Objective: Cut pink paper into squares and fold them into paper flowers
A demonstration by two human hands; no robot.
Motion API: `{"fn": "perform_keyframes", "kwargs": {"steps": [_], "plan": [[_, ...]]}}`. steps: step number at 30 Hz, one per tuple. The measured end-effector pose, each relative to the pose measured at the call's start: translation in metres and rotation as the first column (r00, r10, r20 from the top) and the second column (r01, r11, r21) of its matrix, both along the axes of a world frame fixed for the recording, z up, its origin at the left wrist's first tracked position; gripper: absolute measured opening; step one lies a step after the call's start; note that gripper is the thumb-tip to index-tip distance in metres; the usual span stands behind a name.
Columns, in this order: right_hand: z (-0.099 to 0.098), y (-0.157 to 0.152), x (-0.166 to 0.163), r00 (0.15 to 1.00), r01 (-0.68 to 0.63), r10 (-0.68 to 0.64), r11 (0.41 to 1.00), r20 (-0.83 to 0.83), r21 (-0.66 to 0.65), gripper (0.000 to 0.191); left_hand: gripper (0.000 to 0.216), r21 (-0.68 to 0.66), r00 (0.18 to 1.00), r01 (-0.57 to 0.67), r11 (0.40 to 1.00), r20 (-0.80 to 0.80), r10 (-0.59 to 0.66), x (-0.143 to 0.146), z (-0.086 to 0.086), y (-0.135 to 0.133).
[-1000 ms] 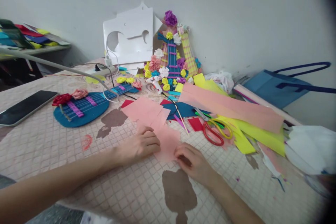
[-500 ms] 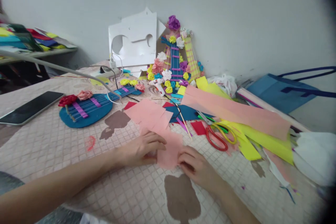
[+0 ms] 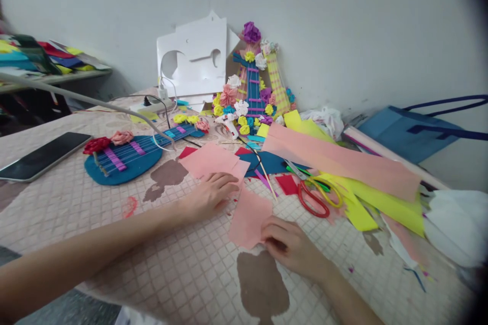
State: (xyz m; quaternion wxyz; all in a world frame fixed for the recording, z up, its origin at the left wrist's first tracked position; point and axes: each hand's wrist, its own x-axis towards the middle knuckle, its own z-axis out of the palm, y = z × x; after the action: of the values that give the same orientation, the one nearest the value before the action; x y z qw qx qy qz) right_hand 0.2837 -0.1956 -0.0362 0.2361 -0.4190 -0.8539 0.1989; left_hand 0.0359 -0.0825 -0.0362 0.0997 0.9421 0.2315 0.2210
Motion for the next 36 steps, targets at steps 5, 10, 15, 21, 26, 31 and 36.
{"fn": "perform_keyframes", "kwargs": {"steps": [5, 10, 15, 21, 26, 31, 36], "plan": [[-0.002, -0.006, 0.007, 0.997, -0.003, 0.001, 1.0, -0.072, -0.028, 0.014, 0.024, 0.054, 0.999, 0.042, 0.998, -0.015, -0.041, 0.016, 0.001, 0.018], [-0.003, -0.01, 0.01, 0.991, 0.004, -0.01, 0.999, -0.131, -0.043, 0.013, 0.018, 0.057, 1.0, 0.0, 0.998, -0.007, 0.001, 0.027, -0.006, 0.031], [-0.006, -0.007, 0.009, 0.99, -0.016, 0.013, 1.0, -0.139, -0.025, 0.014, 0.019, -0.04, 0.998, 0.005, 0.999, 0.067, -0.003, 0.021, 0.001, 0.031], [-0.008, -0.007, 0.011, 0.99, -0.015, 0.005, 0.997, -0.14, -0.071, 0.021, 0.057, -0.378, 0.94, 0.342, 0.86, 0.146, -0.31, 0.002, 0.022, -0.022], [-0.009, -0.01, 0.011, 0.987, 0.031, -0.045, 0.995, -0.153, -0.099, 0.018, 0.05, -0.365, 0.938, 0.341, 0.866, 0.069, -0.34, 0.007, 0.015, -0.059], [-0.012, -0.009, 0.01, 0.932, 0.167, -0.181, 0.983, -0.315, -0.071, 0.013, 0.019, -0.336, 0.976, 0.22, 0.916, 0.072, -0.208, 0.019, 0.006, -0.058], [-0.013, -0.01, 0.009, 0.951, 0.08, -0.089, 0.996, -0.295, -0.042, 0.023, 0.009, -0.149, 0.975, 0.217, 0.965, 0.084, -0.207, 0.018, 0.008, -0.053]]}}
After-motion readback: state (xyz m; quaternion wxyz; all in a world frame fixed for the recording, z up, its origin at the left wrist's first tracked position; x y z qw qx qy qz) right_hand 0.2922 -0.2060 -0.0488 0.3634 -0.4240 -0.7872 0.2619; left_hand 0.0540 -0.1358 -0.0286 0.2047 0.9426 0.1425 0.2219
